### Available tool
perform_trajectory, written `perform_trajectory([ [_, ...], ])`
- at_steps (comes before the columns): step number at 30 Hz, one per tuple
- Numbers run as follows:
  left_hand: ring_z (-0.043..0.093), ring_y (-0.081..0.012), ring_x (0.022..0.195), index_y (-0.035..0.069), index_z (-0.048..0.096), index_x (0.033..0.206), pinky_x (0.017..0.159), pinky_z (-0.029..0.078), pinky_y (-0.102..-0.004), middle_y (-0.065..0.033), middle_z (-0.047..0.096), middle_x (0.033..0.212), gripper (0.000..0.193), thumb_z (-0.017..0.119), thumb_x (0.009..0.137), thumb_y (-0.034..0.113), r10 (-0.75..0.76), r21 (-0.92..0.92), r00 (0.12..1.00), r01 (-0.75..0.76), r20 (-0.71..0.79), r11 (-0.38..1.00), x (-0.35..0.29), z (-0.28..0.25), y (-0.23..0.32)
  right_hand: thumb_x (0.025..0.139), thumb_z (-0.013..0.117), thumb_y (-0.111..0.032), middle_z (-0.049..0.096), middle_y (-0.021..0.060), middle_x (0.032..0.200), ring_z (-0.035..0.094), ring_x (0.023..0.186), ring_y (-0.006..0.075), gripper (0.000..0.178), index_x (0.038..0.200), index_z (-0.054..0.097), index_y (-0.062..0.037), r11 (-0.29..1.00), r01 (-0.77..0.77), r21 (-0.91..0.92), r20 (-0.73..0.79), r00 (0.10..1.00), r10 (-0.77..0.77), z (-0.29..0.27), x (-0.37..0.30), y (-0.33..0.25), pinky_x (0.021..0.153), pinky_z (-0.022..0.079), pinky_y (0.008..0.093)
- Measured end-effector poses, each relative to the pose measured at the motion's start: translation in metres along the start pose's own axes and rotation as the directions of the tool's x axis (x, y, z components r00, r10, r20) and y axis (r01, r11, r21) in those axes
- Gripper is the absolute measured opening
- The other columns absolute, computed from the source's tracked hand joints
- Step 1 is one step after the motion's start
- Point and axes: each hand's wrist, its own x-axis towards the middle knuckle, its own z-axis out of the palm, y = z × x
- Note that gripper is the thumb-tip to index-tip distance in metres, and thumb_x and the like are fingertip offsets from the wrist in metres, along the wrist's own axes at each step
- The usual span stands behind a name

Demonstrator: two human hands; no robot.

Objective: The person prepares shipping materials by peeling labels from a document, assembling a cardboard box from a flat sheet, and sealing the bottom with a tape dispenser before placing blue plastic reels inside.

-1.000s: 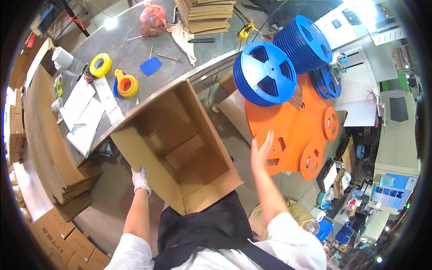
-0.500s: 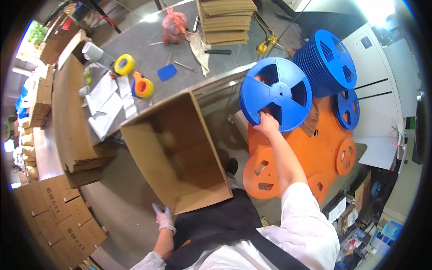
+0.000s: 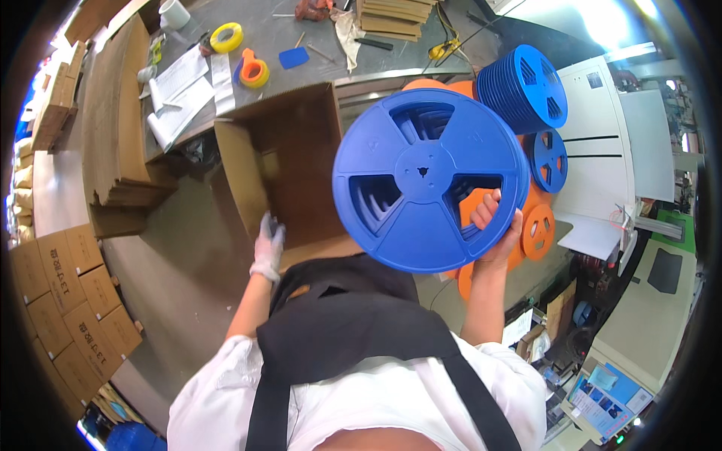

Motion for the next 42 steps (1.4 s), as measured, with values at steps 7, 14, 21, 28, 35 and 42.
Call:
perform_trajectory([
  [7,0.052,-0.0217,0.123,0.0,0.048,0.135,0.103,0.04,-0.03,-0.0167,0.055,0.132,0.044,0.053,0.098,0.024,0.43,-0.22,0.863,-0.489,-0.267,0.844,0.004,-0.069,0.115,0.088,0.066,-0.032,0.04,-0.0018,0.07,0.039,0.055,0.0079,0.037,0.101,0.048,-0.0023,0.975,-0.008,0.22,0.182,0.983,-0.033,0.045,-0.093,0.092,0.052,0.036,0.0239],
  [14,0.037,-0.0388,0.133,0.003,0.046,0.135,0.113,0.022,-0.0516,-0.0228,0.043,0.14,0.064,0.062,0.083,0.036,0.831,0.525,0.472,-0.806,0.294,0.273,-0.063,-0.021,0.179,0.091,0.059,-0.044,0.036,-0.0043,0.06,0.034,0.046,0.0077,0.039,0.093,0.045,-0.0082,0.987,-0.06,0.149,0.17,0.985,0.034,0.067,-0.134,0.126,0.047,0.031,0.0239],
  [21,0.044,-0.0357,0.129,0.003,0.05,0.129,0.112,0.03,-0.0447,-0.0202,0.049,0.135,0.06,0.063,0.078,0.031,0.827,0.178,0.269,-0.962,0.494,0.206,-0.108,0.005,0.19,0.089,0.06,-0.052,0.034,-0.0049,0.061,0.031,0.048,0.0076,0.046,0.092,0.043,-0.0093,0.994,-0.054,0.09,0.177,0.984,0.037,0.072,-0.151,0.124,0.048,0.028,0.0251],
  [28,0.042,-0.0385,0.129,0.002,0.053,0.128,0.109,0.033,-0.0442,-0.0201,0.048,0.137,0.046,0.051,0.093,0.032,0.62,0.581,0.779,-0.548,0.093,0.602,-0.004,-0.061,0.057,0.09,0.059,-0.052,0.031,-0.0044,0.067,0.032,0.057,0.009,0.045,0.09,0.041,-0.0101,0.996,0.039,0.081,0.096,0.994,-0.047,0.06,-0.15,0.093,0.055,0.03,0.0265],
  [35,0.042,-0.0364,0.129,0.008,0.048,0.133,0.113,0.025,-0.0514,-0.0153,0.053,0.13,0.07,0.071,0.071,0.03,0.709,0.143,0.152,-0.987,0.688,0.074,-0.09,-0.037,0.126,0.085,0.068,-0.048,0.029,-0.0039,0.067,0.028,0.059,0.0098,0.045,0.084,0.043,-0.0107,0.991,-0.003,0.13,0.111,0.994,-0.012,0.063,-0.109,0.078,0.057,0.029,0.0271],
  [42,0.056,-0.0343,0.112,0.006,0.054,0.12,0.09,0.05,-0.0432,-0.0143,0.057,0.12,0.041,0.058,0.079,0.007,0.674,0.147,0.246,-0.968,0.697,0.201,-0.09,-0.036,0.117,0.092,0.057,-0.048,0.047,0.0002,0.074,0.045,0.065,0.0123,0.044,0.094,0.051,-0.0053,0.976,-0.041,-0.212,-0.128,0.992,0.014,0.097,-0.088,0.069,0.065,0.04,0.0282],
])
